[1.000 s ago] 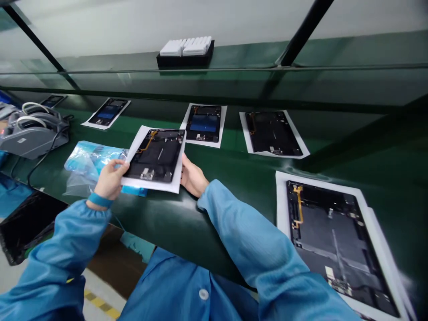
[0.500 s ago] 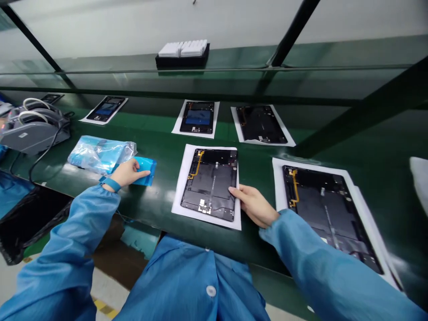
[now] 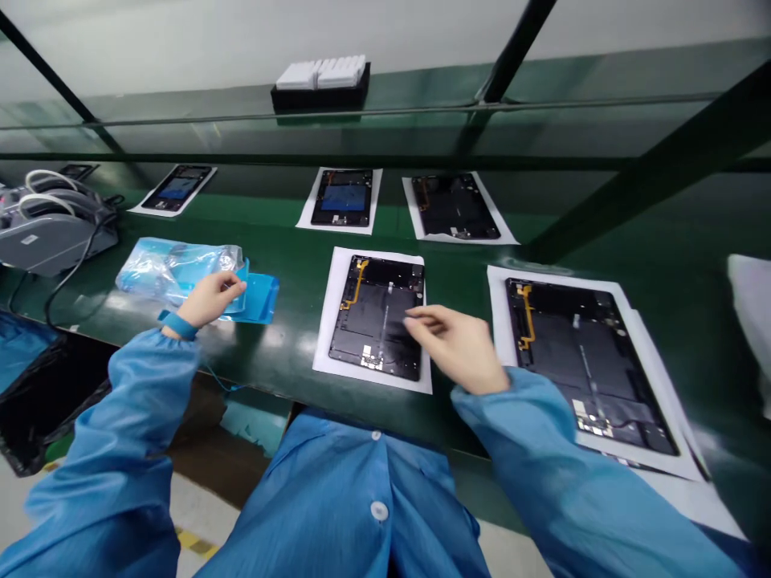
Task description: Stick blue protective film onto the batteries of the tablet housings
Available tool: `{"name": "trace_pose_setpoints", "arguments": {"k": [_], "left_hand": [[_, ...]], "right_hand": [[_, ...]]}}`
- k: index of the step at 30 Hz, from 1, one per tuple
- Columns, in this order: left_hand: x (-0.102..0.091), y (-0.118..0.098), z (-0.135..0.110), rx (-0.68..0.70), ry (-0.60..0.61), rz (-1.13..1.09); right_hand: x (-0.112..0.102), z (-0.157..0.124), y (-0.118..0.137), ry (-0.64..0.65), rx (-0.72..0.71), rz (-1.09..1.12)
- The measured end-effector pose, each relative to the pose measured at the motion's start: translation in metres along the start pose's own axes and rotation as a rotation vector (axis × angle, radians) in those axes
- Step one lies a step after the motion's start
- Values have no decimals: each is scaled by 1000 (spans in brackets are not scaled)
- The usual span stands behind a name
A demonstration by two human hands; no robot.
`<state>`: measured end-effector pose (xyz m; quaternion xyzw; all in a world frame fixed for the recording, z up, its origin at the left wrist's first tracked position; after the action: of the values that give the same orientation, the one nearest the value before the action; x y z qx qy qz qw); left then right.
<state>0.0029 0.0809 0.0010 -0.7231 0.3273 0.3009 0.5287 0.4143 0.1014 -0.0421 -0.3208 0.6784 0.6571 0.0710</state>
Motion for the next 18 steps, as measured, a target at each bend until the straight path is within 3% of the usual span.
{"name": "trace_pose_setpoints", "arguments": {"k": [2, 4, 8, 11, 14, 16, 18], "left_hand": [[6, -26, -16, 77, -79, -6], [22, -58, -33, 215, -72, -42], [59, -97, -54, 318, 129, -98], [71, -103, -58, 344, 232, -137], [72, -103, -55, 405, 256, -103], [62, -103, -51, 453, 177, -42], [41, -99, -47, 476, 0, 6]], "right_hand": [[36, -1, 30, 122, -90, 219], [72, 1, 62, 271, -168, 358], [108, 9, 93, 350, -220, 412], [115, 8, 90, 403, -218, 479], [109, 5, 80, 381, -230, 463], [95, 7, 70, 257, -222, 445], [72, 8, 55, 23, -166, 506]]}}
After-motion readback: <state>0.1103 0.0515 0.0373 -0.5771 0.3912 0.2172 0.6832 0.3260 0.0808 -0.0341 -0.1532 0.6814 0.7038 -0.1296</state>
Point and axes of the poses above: each hand's wrist, its own z-axis towards the middle knuckle, its own x-axis out of the palm, y = z × x, the point moved 6 cm from there along z, towards the middle knuckle, and after that the axes turned 11 degrees about y, right-handed, at the moved point
